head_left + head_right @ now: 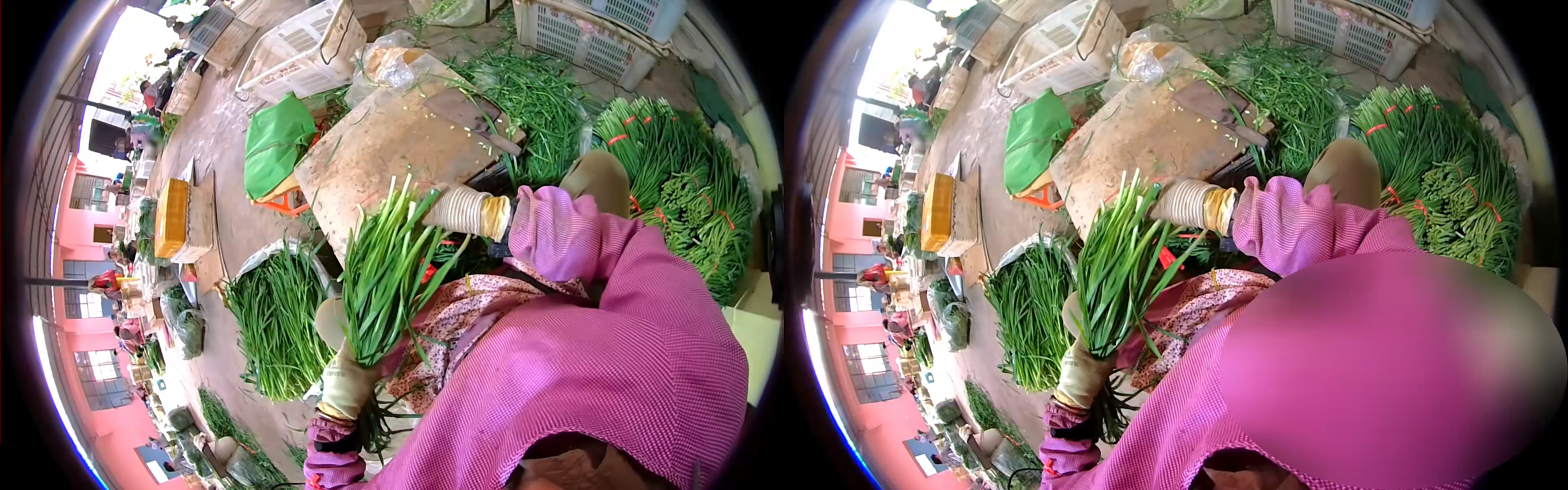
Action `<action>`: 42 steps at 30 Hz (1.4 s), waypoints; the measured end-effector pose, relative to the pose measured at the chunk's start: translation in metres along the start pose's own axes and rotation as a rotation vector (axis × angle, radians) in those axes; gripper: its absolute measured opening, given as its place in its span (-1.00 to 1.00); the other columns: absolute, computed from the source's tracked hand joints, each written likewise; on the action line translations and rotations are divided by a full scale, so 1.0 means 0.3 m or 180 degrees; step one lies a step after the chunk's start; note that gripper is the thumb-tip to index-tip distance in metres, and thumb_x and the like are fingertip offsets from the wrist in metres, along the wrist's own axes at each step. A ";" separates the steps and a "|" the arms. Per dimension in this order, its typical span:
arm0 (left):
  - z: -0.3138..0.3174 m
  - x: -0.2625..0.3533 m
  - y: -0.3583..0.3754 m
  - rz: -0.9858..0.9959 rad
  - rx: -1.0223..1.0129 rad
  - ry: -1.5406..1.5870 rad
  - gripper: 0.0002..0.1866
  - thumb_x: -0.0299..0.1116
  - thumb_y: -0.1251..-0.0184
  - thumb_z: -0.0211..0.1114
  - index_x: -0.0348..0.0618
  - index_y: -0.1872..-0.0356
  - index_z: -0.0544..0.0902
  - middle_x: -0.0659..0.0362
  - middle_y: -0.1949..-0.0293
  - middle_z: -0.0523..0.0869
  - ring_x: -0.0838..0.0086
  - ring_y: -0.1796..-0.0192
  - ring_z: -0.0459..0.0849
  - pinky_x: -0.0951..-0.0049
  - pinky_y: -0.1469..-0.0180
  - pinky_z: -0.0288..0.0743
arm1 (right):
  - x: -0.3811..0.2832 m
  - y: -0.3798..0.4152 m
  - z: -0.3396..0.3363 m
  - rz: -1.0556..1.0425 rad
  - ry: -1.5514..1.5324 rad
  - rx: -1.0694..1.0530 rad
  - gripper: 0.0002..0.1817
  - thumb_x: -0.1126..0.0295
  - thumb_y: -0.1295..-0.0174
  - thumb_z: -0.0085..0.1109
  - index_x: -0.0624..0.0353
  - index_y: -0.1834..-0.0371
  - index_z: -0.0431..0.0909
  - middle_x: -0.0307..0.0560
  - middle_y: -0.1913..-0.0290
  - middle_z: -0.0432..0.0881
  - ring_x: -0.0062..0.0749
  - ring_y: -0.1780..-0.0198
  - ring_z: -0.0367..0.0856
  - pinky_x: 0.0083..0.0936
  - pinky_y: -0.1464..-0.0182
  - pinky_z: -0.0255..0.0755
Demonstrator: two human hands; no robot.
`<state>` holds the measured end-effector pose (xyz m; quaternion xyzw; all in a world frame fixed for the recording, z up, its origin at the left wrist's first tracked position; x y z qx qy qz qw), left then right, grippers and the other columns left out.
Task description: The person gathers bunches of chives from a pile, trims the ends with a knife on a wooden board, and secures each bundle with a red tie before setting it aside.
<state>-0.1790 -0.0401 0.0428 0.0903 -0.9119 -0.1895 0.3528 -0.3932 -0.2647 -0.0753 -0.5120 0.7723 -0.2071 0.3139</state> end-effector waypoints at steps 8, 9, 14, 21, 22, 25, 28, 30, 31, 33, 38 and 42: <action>-0.076 -0.101 0.091 0.0481 0.1247 -0.2368 -0.08 -0.33 0.13 0.58 -0.21 -0.37 0.34 -0.06 0.16 0.70 0.00 0.18 0.69 0.14 0.15 0.56 | 0.246 0.121 -0.317 0.3512 -0.1914 -0.0770 -0.41 -0.06 -0.38 0.08 0.22 -0.22 0.52 0.09 -0.01 0.70 -0.26 0.00 0.70 -0.50 0.12 0.58; -0.080 -0.107 0.100 0.0459 0.1226 -0.2373 -0.08 -0.33 0.13 0.58 -0.21 -0.37 0.34 -0.06 0.16 0.70 0.00 0.18 0.69 0.14 0.15 0.56 | 0.204 0.097 -0.354 0.3522 -0.1938 -0.0787 -0.41 -0.06 -0.38 0.08 0.22 -0.22 0.52 0.09 -0.01 0.70 -0.26 0.00 0.70 -0.50 0.12 0.58; -0.061 -0.126 0.116 0.0413 0.1324 -0.2775 -0.20 -0.30 -0.09 0.42 -0.05 -0.42 0.32 0.10 0.28 0.65 0.15 0.22 0.65 0.18 0.06 0.51 | -0.140 -0.110 -0.353 0.1752 -0.1322 -0.1160 -0.32 -0.10 -0.20 0.25 0.06 -0.30 0.46 0.12 -0.12 0.62 0.00 -0.11 0.63 -0.26 -0.16 0.48; -0.048 -0.159 0.137 0.0602 0.1505 -0.2782 -0.20 -0.23 -0.06 0.46 -0.05 -0.40 0.36 0.11 0.21 0.67 0.16 0.18 0.65 0.18 0.02 0.50 | -0.354 -0.133 -0.162 0.0563 -0.0302 -0.1802 -0.78 0.26 -0.06 0.23 -0.03 0.23 0.69 -0.16 0.21 0.68 -0.13 0.11 0.68 -0.20 0.07 0.55; -0.051 -0.166 0.143 0.0676 0.1562 -0.2807 -0.19 -0.19 -0.06 0.47 -0.05 -0.40 0.37 0.11 0.20 0.68 0.17 0.17 0.65 0.18 0.01 0.50 | -0.346 -0.119 -0.155 0.0559 -0.0317 -0.1811 -0.78 0.26 -0.06 0.23 -0.03 0.23 0.69 -0.16 0.21 0.68 -0.13 0.11 0.68 -0.20 0.07 0.55; -0.053 -0.231 0.157 0.0736 0.1643 -0.2790 -0.17 -0.12 -0.05 0.48 -0.05 -0.40 0.38 0.12 0.17 0.68 0.17 0.14 0.65 0.17 0.00 0.49 | -0.282 -0.073 -0.250 0.0435 0.0150 -0.1484 -0.85 0.39 0.03 0.19 0.01 0.34 0.61 -0.16 0.33 0.67 -0.15 0.25 0.70 -0.28 0.25 0.58; -0.065 -0.256 0.185 0.0620 0.1615 -0.2636 -0.06 -0.34 0.11 0.55 -0.13 -0.43 0.32 0.04 0.18 0.66 0.07 0.13 0.63 0.16 0.00 0.47 | -0.119 0.005 -0.327 0.1666 0.0354 -0.2148 -0.85 0.33 -0.19 0.18 0.05 0.22 0.65 -0.04 0.29 0.69 -0.12 0.25 0.68 -0.34 0.22 0.58; -0.081 -0.284 0.204 0.0497 0.1714 -0.2586 -0.06 -0.33 0.10 0.55 -0.12 -0.42 0.33 0.04 0.17 0.66 0.06 0.13 0.63 0.14 0.01 0.47 | 0.104 0.374 -0.037 0.1268 0.0392 -0.4163 -0.59 0.00 -0.27 0.12 0.05 0.03 0.65 0.01 0.19 0.71 -0.12 0.17 0.70 -0.30 0.06 0.57; -0.082 -0.294 0.206 0.0652 0.1819 -0.2566 -0.06 -0.30 0.09 0.55 -0.10 -0.43 0.33 0.05 0.19 0.65 0.05 0.14 0.61 0.12 0.04 0.46 | 0.024 0.292 -0.141 0.1192 0.0232 -0.4278 -0.56 -0.03 -0.25 0.13 0.06 0.01 0.64 0.01 0.18 0.71 -0.12 0.15 0.70 -0.29 0.04 0.56; -0.087 -0.311 0.207 0.0674 0.1869 -0.2605 -0.09 -0.13 0.06 0.54 -0.11 -0.40 0.37 0.06 0.17 0.65 0.08 0.12 0.62 0.13 0.00 0.47 | -0.101 0.072 -0.321 0.1638 -0.0208 -0.3387 -0.51 -0.02 -0.23 0.17 0.12 -0.05 0.58 0.00 0.20 0.68 -0.13 0.15 0.66 -0.33 0.03 0.52; -0.080 -0.299 0.198 0.1027 0.1919 -0.2726 -0.28 0.04 -0.17 0.38 -0.14 -0.30 0.47 0.06 0.15 0.66 0.10 0.12 0.63 0.13 -0.01 0.49 | -0.120 -0.096 -0.084 0.2616 -0.2674 -0.1971 -0.53 0.16 -0.27 0.22 0.16 -0.17 0.49 -0.05 0.22 0.69 -0.35 0.23 0.62 -0.39 0.12 0.50; -0.079 -0.238 0.201 0.1262 0.1983 -0.2721 -0.34 -0.01 -0.23 0.34 -0.14 -0.29 0.47 0.05 0.15 0.66 0.10 0.12 0.64 0.11 -0.02 0.50 | -0.227 -0.235 -0.122 0.1014 -0.3087 -0.1148 -0.70 0.23 -0.26 0.27 0.17 0.06 0.68 -0.20 0.31 0.70 -0.58 0.47 0.55 -0.59 0.34 0.47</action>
Point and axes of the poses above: each hand's wrist, its own y-axis away from the middle knuckle, its own z-axis out of the palm, x = y × z, the point moved 5 cm from there along -y, towards the middle knuckle
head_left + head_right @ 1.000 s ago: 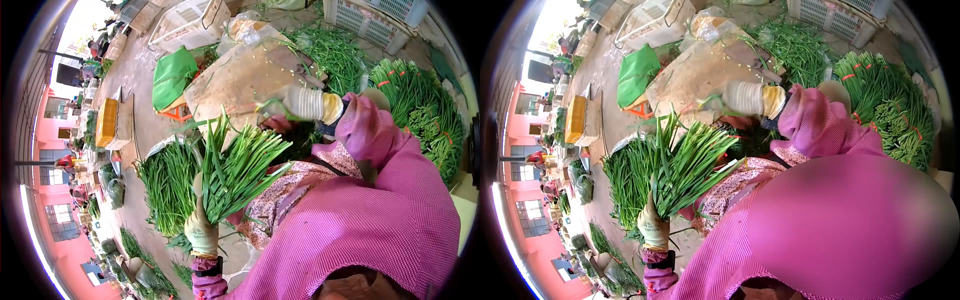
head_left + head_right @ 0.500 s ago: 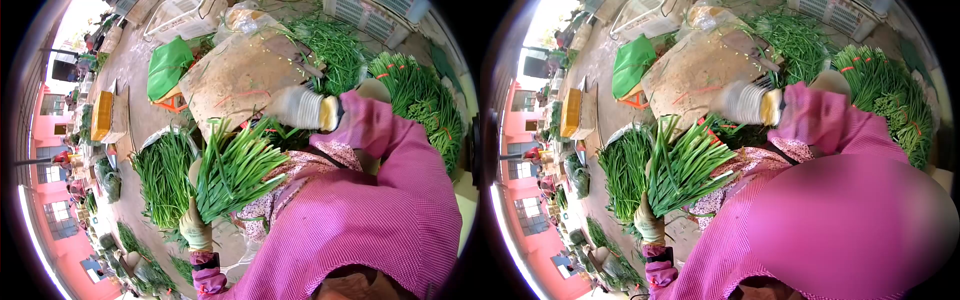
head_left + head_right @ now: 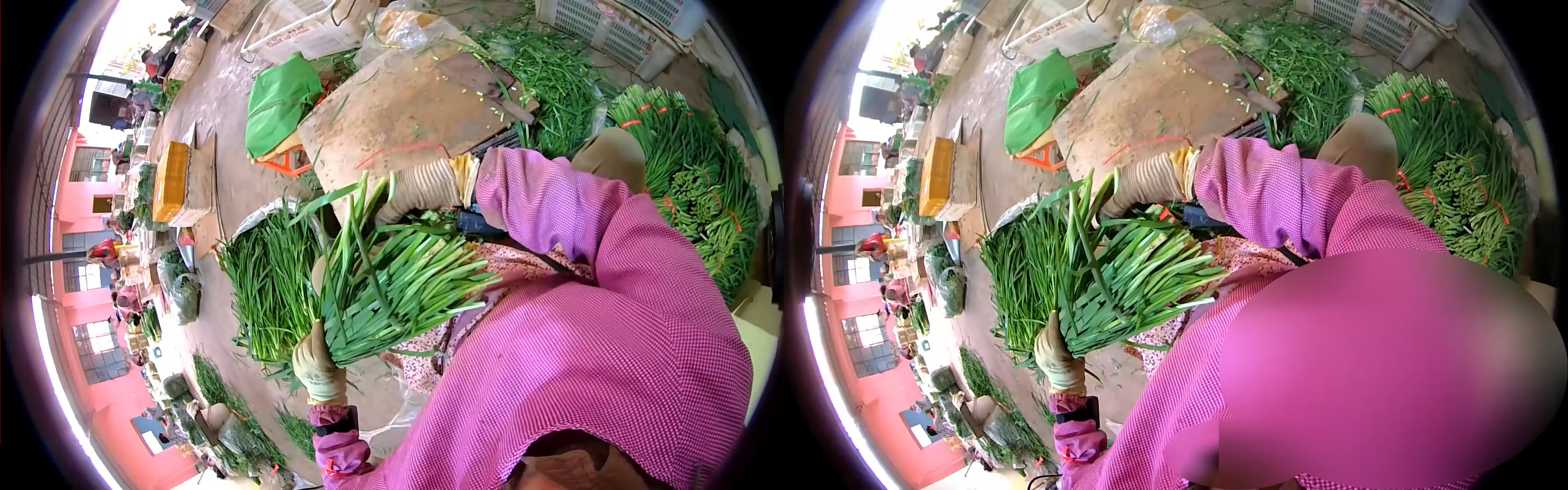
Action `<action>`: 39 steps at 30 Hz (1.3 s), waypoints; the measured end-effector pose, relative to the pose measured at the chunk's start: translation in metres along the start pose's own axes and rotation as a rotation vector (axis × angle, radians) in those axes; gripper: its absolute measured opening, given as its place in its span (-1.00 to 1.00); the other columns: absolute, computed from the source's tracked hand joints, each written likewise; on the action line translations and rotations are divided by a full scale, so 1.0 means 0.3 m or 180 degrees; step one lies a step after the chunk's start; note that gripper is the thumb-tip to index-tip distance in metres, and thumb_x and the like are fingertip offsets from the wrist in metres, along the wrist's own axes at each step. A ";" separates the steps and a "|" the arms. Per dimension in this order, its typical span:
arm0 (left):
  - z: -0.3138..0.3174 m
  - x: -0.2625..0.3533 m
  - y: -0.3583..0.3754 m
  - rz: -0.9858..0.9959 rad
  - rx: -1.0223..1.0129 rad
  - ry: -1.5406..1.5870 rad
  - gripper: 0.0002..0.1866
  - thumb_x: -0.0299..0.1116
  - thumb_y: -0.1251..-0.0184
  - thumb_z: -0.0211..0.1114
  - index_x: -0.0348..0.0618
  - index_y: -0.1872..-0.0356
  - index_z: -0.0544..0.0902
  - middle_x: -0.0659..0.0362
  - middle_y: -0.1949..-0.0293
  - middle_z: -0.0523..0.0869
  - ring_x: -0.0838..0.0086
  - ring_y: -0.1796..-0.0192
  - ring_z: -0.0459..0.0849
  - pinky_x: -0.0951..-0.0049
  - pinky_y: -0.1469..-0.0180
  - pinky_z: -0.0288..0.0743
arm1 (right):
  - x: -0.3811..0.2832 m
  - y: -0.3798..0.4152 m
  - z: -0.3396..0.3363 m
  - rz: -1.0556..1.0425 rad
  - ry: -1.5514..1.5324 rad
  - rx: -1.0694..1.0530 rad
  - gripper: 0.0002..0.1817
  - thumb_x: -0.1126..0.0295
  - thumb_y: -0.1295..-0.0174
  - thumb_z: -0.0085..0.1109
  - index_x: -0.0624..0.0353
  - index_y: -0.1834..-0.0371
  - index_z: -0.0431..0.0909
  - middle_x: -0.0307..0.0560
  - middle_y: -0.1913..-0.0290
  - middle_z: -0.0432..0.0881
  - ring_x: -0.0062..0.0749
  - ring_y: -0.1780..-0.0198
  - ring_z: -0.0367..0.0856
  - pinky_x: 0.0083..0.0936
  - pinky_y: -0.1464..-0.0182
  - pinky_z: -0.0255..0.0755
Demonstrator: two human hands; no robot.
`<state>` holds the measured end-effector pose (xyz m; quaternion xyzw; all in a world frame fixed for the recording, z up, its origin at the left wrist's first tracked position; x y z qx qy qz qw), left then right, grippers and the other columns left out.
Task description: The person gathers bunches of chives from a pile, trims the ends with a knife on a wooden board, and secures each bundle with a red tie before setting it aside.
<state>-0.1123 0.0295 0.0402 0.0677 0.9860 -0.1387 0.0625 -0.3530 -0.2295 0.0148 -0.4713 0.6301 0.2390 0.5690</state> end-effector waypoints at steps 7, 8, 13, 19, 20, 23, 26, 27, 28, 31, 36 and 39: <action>-0.014 -0.040 0.021 -0.0094 -0.0114 -0.0140 -0.38 -0.14 -0.25 0.32 -0.14 -0.32 0.45 0.04 0.11 0.64 0.12 0.07 0.62 0.09 -0.04 0.49 | 0.179 0.193 -0.220 0.1489 -0.2038 0.1361 -0.74 0.21 -0.35 0.13 0.20 0.15 0.61 -0.25 0.47 0.57 -0.62 0.60 0.46 -0.77 0.62 0.27; -0.013 -0.045 0.022 -0.0095 -0.0152 -0.0172 -0.40 -0.17 -0.26 0.31 -0.13 -0.31 0.46 0.05 0.12 0.64 0.12 0.07 0.62 0.09 -0.05 0.48 | 0.178 0.190 -0.298 0.0978 -0.2823 0.1440 -0.73 0.20 -0.35 0.15 0.22 0.27 0.59 -0.29 0.51 0.52 -0.61 0.62 0.46 -0.74 0.64 0.23; -0.039 -0.025 -0.034 0.0050 -0.0103 -0.0384 -0.46 -0.45 -0.18 0.25 -0.08 -0.27 0.51 0.15 0.14 0.65 0.19 0.10 0.64 0.12 -0.07 0.50 | -0.043 0.163 -0.110 0.1880 -0.1442 0.0866 -0.71 0.09 -0.30 0.21 0.10 0.33 0.58 -0.27 0.54 0.46 -0.62 0.58 0.38 -0.66 0.58 0.20; -0.084 0.003 -0.100 0.0268 0.0130 -0.0698 -0.51 -0.53 -0.18 0.26 -0.02 -0.19 0.56 0.20 0.17 0.67 0.26 0.15 0.64 0.13 -0.07 0.55 | -0.096 0.102 0.086 0.1728 -0.1866 0.0246 -0.84 0.26 -0.21 0.23 0.09 0.41 0.67 -0.29 0.61 0.54 -0.59 0.59 0.45 -0.59 0.56 0.26; -0.091 -0.004 -0.100 0.0273 0.0113 -0.0747 -0.52 -0.52 -0.18 0.27 -0.02 -0.18 0.57 0.20 0.17 0.67 0.27 0.15 0.64 0.13 -0.07 0.56 | -0.110 0.127 0.041 0.1626 -0.1342 0.0488 -0.78 0.21 -0.24 0.19 0.09 0.44 0.67 -0.28 0.61 0.55 -0.61 0.56 0.46 -0.61 0.51 0.26; -0.109 -0.044 -0.079 0.0368 0.0256 -0.0877 -0.54 -0.51 -0.20 0.29 0.00 -0.17 0.57 0.19 0.19 0.67 0.27 0.17 0.64 0.11 -0.05 0.58 | 0.082 0.210 -0.125 0.2154 -0.1650 0.0894 -0.71 0.15 -0.32 0.05 0.13 0.30 0.63 -0.25 0.58 0.52 -0.60 0.52 0.52 -0.55 0.47 0.37; -0.134 -0.039 -0.086 0.0469 0.0324 -0.0911 -0.55 -0.49 -0.21 0.31 0.03 -0.17 0.56 0.19 0.20 0.67 0.27 0.19 0.64 0.08 -0.03 0.59 | 0.183 0.203 -0.224 0.1911 -0.1209 0.0849 -0.71 0.10 -0.30 0.12 0.08 0.23 0.65 -0.16 0.57 0.55 -0.50 0.49 0.62 -0.49 0.44 0.49; -0.138 -0.036 -0.094 0.0561 0.0303 -0.0865 -0.49 -0.52 -0.18 0.28 0.00 -0.21 0.53 0.16 0.18 0.66 0.24 0.16 0.64 0.07 -0.05 0.57 | 0.138 0.191 -0.246 0.1442 -0.0774 0.0909 -0.69 0.05 -0.28 0.16 0.05 0.21 0.66 -0.10 0.56 0.58 -0.44 0.47 0.66 -0.46 0.44 0.53; -0.142 -0.031 -0.107 0.0651 0.0289 -0.0822 -0.44 -0.54 -0.16 0.25 -0.02 -0.26 0.50 0.14 0.15 0.66 0.20 0.13 0.64 0.07 -0.06 0.54 | 0.053 0.169 -0.233 0.1442 -0.0781 0.0918 -0.69 0.05 -0.28 0.16 0.05 0.21 0.66 -0.10 0.56 0.58 -0.44 0.47 0.66 -0.46 0.44 0.53; -0.161 0.008 -0.153 0.0845 0.0344 -0.0820 -0.47 -0.55 -0.15 0.28 0.00 -0.20 0.52 0.15 0.19 0.66 0.23 0.18 0.65 0.07 -0.05 0.57 | -0.076 0.088 -0.141 0.2055 0.0006 0.0223 -0.60 -0.02 -0.29 0.16 0.12 0.19 0.64 -0.03 0.56 0.60 -0.34 0.57 0.64 -0.37 0.58 0.50; -0.187 0.030 -0.179 0.1047 0.0341 -0.0852 -0.52 -0.53 -0.16 0.30 0.00 -0.16 0.54 0.17 0.20 0.66 0.27 0.21 0.67 0.11 -0.01 0.60 | 0.011 0.054 -0.223 0.1922 0.0775 0.0384 -0.56 -0.01 -0.31 0.16 0.19 0.09 0.64 -0.02 0.44 0.69 -0.28 0.65 0.59 -0.41 0.66 0.48; -0.190 0.013 -0.171 0.1069 0.0314 -0.0900 -0.50 -0.47 -0.20 0.33 0.06 -0.20 0.50 0.17 0.17 0.65 0.29 0.20 0.65 0.11 -0.02 0.60 | 0.031 0.056 -0.284 0.1591 0.0937 0.0840 -0.56 0.05 -0.30 0.18 0.17 -0.05 0.62 -0.02 0.29 0.73 -0.23 0.55 0.63 -0.39 0.54 0.54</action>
Point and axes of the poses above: each hand's wrist, its own y-axis away from the middle knuckle, its own z-axis out of the palm, x = y × z, the point moved 5 cm from there along -y, towards the middle knuckle
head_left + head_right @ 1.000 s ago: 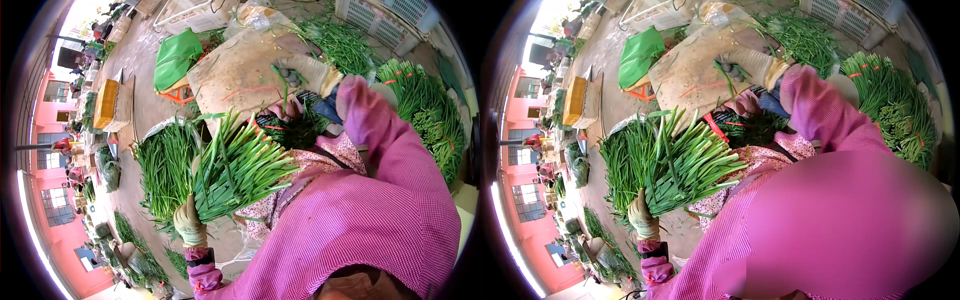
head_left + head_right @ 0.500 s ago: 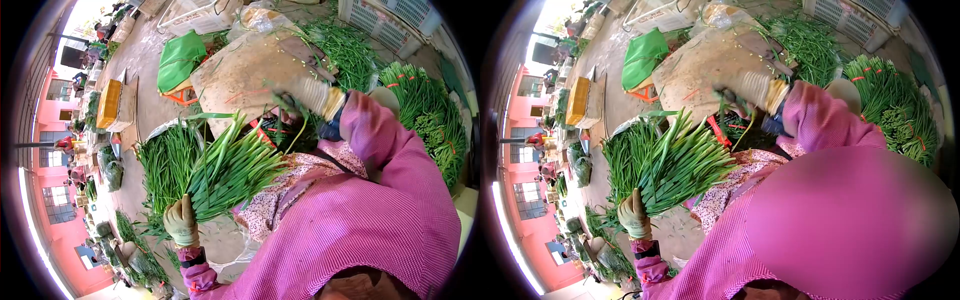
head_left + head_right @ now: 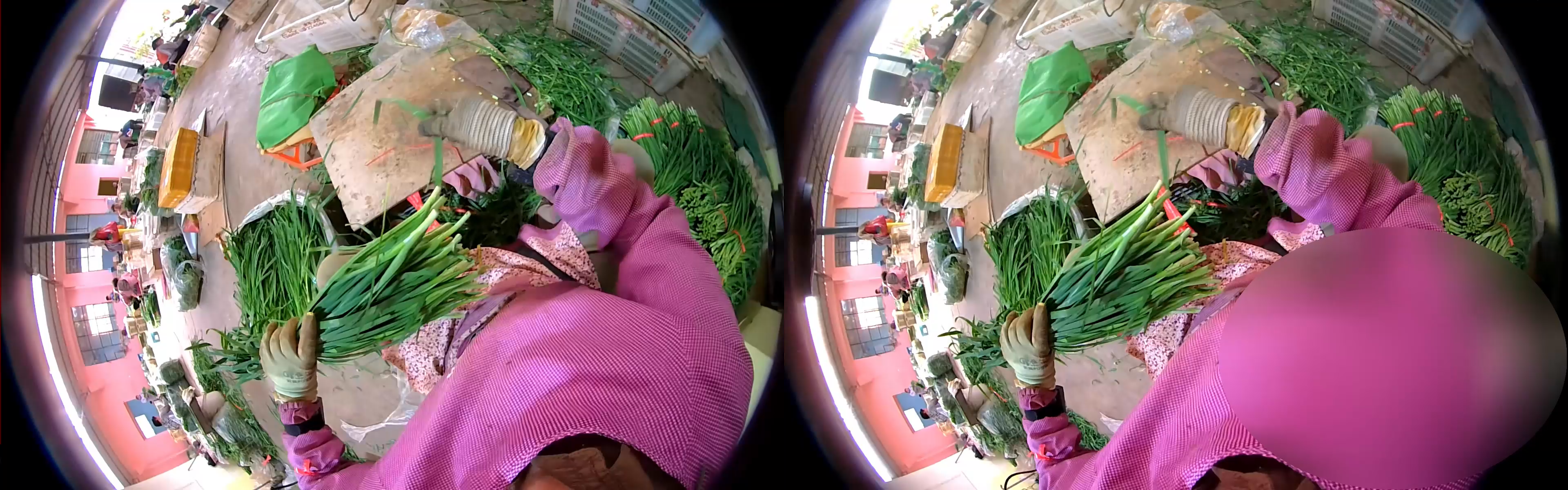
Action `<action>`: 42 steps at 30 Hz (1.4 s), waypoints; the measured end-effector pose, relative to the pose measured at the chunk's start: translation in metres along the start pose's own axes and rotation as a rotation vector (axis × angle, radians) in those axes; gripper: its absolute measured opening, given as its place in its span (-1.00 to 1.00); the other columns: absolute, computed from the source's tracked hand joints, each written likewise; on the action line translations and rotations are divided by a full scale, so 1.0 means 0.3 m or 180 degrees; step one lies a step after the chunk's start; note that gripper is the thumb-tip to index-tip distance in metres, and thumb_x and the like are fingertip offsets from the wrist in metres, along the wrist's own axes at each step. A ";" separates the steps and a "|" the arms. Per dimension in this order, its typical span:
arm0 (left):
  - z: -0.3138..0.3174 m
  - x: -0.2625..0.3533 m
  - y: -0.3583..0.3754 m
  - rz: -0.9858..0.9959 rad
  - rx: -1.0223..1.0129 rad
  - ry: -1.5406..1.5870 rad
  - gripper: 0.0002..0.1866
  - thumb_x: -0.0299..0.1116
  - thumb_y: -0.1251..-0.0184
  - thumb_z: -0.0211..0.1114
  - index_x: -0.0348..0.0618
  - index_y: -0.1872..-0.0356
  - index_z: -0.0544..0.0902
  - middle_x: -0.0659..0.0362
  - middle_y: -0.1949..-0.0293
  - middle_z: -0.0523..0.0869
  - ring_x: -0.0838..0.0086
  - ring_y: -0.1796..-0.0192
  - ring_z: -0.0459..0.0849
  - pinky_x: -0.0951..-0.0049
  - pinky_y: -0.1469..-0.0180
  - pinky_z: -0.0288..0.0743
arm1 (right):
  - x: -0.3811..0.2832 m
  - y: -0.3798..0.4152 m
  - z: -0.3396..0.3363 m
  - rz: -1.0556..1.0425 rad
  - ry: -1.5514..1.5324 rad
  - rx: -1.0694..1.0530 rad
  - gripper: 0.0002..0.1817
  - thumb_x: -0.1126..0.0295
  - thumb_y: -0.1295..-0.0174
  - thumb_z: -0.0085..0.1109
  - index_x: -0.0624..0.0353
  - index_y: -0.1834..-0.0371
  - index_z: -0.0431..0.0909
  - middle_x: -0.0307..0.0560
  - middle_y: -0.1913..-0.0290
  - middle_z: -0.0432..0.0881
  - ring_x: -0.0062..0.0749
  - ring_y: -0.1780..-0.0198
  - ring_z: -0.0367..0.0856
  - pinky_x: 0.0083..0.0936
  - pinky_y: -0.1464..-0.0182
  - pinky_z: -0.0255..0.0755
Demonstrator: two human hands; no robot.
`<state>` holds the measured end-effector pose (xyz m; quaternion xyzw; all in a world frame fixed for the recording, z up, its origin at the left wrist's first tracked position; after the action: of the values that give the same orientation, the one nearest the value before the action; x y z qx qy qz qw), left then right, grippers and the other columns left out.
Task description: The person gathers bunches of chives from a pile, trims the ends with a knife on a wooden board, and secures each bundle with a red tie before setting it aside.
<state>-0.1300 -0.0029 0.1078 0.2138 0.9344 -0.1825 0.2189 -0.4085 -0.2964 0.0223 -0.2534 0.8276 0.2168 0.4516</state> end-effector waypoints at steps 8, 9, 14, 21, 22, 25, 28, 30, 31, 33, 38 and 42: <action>0.006 -0.029 -0.060 0.0088 0.0023 -0.0213 -0.56 -0.42 -0.24 0.35 0.07 -0.15 0.52 0.21 0.15 0.64 0.32 0.16 0.64 0.11 -0.04 0.62 | -0.222 0.072 0.158 -0.0846 0.1487 -0.1474 -0.63 0.12 -0.27 0.12 0.06 -0.05 0.60 0.04 0.25 0.69 -0.09 0.18 0.70 -0.14 0.09 0.53; 0.005 -0.039 -0.053 0.0052 0.0046 -0.0246 -0.58 -0.41 -0.24 0.35 0.06 -0.14 0.53 0.22 0.15 0.64 0.33 0.16 0.64 0.11 -0.04 0.62 | -0.222 0.075 0.117 -0.1078 0.1311 -0.1192 -0.60 0.08 -0.29 0.09 0.10 -0.04 0.60 0.04 0.31 0.70 -0.06 0.21 0.71 -0.14 0.15 0.55; 0.004 -0.097 -0.004 -0.0287 0.0140 -0.0398 -0.52 -0.50 -0.25 0.30 -0.03 -0.22 0.52 0.20 0.13 0.66 0.32 0.13 0.65 0.10 -0.05 0.59 | 0.111 0.096 0.004 0.0057 0.2202 -0.0826 -0.59 -0.01 -0.30 0.07 0.09 0.11 0.67 0.00 0.38 0.71 -0.09 0.29 0.73 -0.15 0.25 0.57; 0.015 -0.140 0.000 -0.0681 0.0131 -0.0302 -0.51 -0.55 -0.25 0.24 -0.12 -0.25 0.52 0.13 0.10 0.67 0.21 0.09 0.66 0.12 -0.05 0.55 | 0.085 0.161 0.147 -0.0505 0.0442 -0.0759 -0.52 -0.02 -0.32 0.10 0.20 0.00 0.61 0.08 0.25 0.68 -0.04 0.20 0.68 -0.28 0.09 0.50; 0.016 -0.139 -0.009 -0.0661 0.0139 -0.0342 -0.52 -0.55 -0.25 0.24 -0.13 -0.24 0.52 0.13 0.09 0.67 0.22 0.10 0.66 0.13 -0.04 0.55 | 0.059 0.143 0.185 -0.0856 0.0132 -0.0752 -0.52 -0.01 -0.34 0.09 0.22 0.01 0.61 0.09 0.26 0.68 -0.03 0.19 0.68 -0.28 0.09 0.50; 0.021 -0.145 -0.019 -0.0553 0.0155 -0.0321 -0.52 -0.53 -0.25 0.24 -0.13 -0.24 0.53 0.13 0.09 0.66 0.22 0.09 0.65 0.14 -0.04 0.54 | -0.060 0.129 0.224 -0.0044 0.0109 -0.0700 -0.45 -0.10 -0.28 0.15 0.23 0.03 0.62 0.18 0.33 0.69 0.00 0.25 0.69 -0.26 0.15 0.52; 0.015 -0.132 -0.038 -0.0584 -0.0049 -0.0385 -0.51 -0.49 -0.26 0.24 -0.10 -0.26 0.53 0.15 0.09 0.66 0.25 0.08 0.64 0.15 -0.05 0.54 | -0.009 0.090 0.273 0.0155 0.0033 -0.0465 -0.44 -0.09 -0.25 0.11 0.26 0.08 0.67 0.25 0.27 0.70 0.01 0.17 0.70 -0.17 0.06 0.53; 0.038 -0.142 -0.016 -0.0609 -0.0269 -0.0394 -0.50 -0.45 -0.27 0.23 -0.06 -0.28 0.52 0.17 0.08 0.66 0.25 0.07 0.63 0.14 -0.07 0.53 | -0.014 0.078 0.241 0.0050 0.1079 -0.0392 -0.57 0.07 -0.22 0.10 0.21 0.10 0.68 0.19 0.18 0.72 0.02 0.13 0.71 -0.13 0.04 0.55; 0.039 -0.141 -0.011 -0.0606 -0.0267 -0.0391 -0.50 -0.45 -0.27 0.23 -0.06 -0.28 0.52 0.17 0.08 0.66 0.25 0.07 0.63 0.14 -0.07 0.53 | 0.025 0.038 0.236 0.0122 0.1588 -0.0351 -0.64 0.12 -0.29 -0.03 0.06 0.08 0.66 0.14 0.27 0.70 0.10 0.23 0.67 -0.08 0.13 0.52; 0.045 -0.137 -0.001 -0.0725 -0.0223 -0.0281 -0.48 -0.41 -0.26 0.25 -0.05 -0.29 0.51 0.16 0.09 0.66 0.21 0.06 0.63 0.13 -0.07 0.51 | 0.063 0.106 0.113 0.0267 0.1604 0.0070 -0.62 0.12 -0.30 0.00 0.06 -0.01 0.66 0.19 0.09 0.70 0.04 0.11 0.70 -0.09 0.01 0.55; 0.073 -0.140 0.014 -0.1027 -0.0302 -0.0024 -0.44 -0.37 -0.24 0.27 -0.03 -0.32 0.49 0.12 0.09 0.65 0.16 0.08 0.62 0.12 -0.03 0.49 | 0.074 0.128 0.075 0.0335 0.0612 -0.0007 -0.58 0.01 -0.36 0.00 -0.08 -0.15 0.61 0.07 0.06 0.71 -0.04 0.02 0.69 -0.13 -0.08 0.52; 0.077 -0.120 -0.034 -0.0872 -0.0264 -0.0060 -0.42 -0.27 -0.24 0.28 -0.04 -0.33 0.48 0.13 0.08 0.65 0.16 0.06 0.61 0.13 -0.05 0.48 | -0.173 0.161 0.174 -0.1218 0.1383 0.0517 -0.54 -0.09 -0.27 0.10 0.09 0.13 0.68 0.08 0.27 0.69 0.04 0.22 0.67 -0.16 0.14 0.54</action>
<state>-0.0979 -0.0333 0.1085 0.0733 0.9595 -0.1740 0.2093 -0.3808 -0.2165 0.0470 -0.4083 0.8567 0.0014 0.3153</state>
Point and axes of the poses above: each hand's wrist, its own y-axis away from the middle knuckle, its own z-axis out of the palm, x = y × z, the point moved 5 cm from there along -y, towards the middle knuckle
